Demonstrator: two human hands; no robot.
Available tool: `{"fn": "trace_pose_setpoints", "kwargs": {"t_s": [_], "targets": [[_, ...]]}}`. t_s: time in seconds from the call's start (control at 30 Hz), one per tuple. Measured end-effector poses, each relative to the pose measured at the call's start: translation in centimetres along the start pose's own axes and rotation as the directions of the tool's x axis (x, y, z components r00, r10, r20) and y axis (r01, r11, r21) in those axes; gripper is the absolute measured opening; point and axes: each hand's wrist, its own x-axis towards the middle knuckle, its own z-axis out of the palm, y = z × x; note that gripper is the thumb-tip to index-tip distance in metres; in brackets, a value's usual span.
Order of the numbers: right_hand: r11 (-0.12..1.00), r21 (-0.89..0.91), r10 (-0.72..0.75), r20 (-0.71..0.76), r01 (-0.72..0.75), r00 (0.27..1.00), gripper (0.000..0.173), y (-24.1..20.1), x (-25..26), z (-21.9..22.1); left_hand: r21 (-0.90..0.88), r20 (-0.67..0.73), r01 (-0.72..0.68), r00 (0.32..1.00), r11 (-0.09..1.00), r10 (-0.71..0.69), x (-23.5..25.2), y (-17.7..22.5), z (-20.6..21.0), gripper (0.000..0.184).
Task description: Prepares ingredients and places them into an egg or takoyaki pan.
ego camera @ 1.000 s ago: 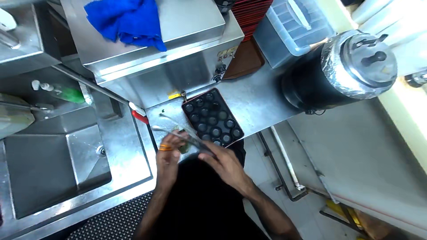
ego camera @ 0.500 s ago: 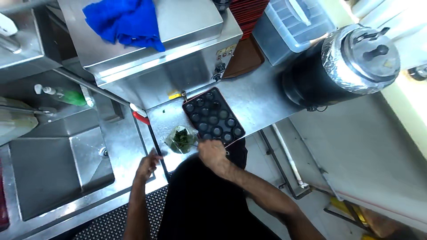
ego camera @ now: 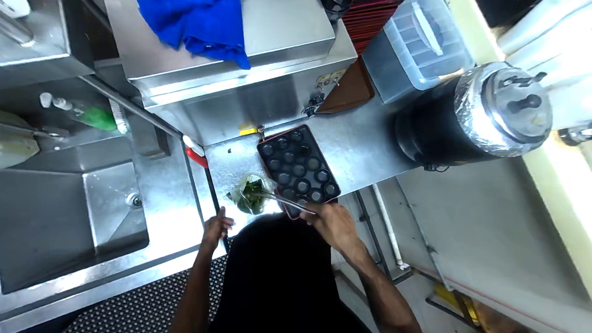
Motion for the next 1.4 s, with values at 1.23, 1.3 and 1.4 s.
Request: {"fn": "trace_pose_setpoints", "kwargs": {"t_s": [1.23, 1.3, 1.4], "targets": [[0.958, 0.08, 0.286, -0.198, -0.275, 0.938, 0.038, 3.3, 12.4, 3.7, -0.128, -0.004, 0.009, 1.0, 0.992, -0.009, 0.4, 0.4, 0.1, 0.058], [0.962, 0.046, 0.274, -0.187, -0.27, 0.943, 0.037, 3.1, 12.6, 3.8, -0.129, -0.01, 0.005, 1.0, 0.992, -0.006, 0.4, 0.4, 0.1, 0.059], [0.966, 0.047, 0.258, -0.197, -0.254, 0.946, 0.036, 3.3, 12.4, 3.7, -0.125, -0.018, 0.003, 1.0, 0.992, -0.006, 0.5, 0.2, 0.1, 0.06]]}}
